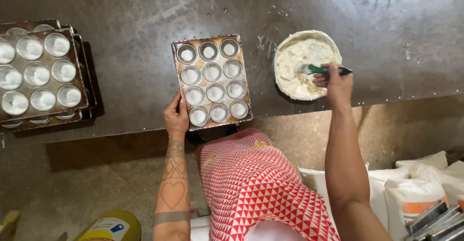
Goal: The person greases muffin tins by applying a white creamy substance from a bowl into each individual cup using a green-handled brush.
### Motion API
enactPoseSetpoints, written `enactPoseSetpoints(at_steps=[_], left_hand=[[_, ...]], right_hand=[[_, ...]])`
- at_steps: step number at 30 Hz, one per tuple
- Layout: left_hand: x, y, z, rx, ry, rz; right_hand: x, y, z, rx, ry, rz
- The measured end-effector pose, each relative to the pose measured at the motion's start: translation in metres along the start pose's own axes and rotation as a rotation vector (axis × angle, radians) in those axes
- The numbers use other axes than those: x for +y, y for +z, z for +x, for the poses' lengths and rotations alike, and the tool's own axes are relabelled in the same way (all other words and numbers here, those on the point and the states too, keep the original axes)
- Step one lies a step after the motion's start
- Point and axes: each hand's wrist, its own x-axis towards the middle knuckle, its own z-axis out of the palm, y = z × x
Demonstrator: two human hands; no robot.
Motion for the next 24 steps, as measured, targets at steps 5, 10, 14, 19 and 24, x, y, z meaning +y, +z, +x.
enactPoseSetpoints(at_steps=[5, 10, 14, 19, 24], left_hand=[[0.0, 0.004, 0.004, 0.022, -0.028, -0.036], [0.012, 0.003, 0.007, 0.02, -0.113, -0.02], [0.014, 0.001, 0.004, -0.001, -0.255, 0.013], [0.004, 0.004, 0.004, 0.044, -0.047, -0.012], [0.001, 0.003, 0.004, 0.027, -0.029, -0.001]], right_hand=[[-0.06, -0.003, -0.039, 0.045, -0.234, 0.021], [-0.105, 0.072, -0.054, -0.482, -0.573, -0.507], [-0.118, 0.134, -0.032, -0.751, -0.909, -0.965], [-0.092, 0.201, 0.017, -0.879, -1.049, -1.249], [-0.03, 0.258, 0.066, -0.449, -0.442, -0.849]])
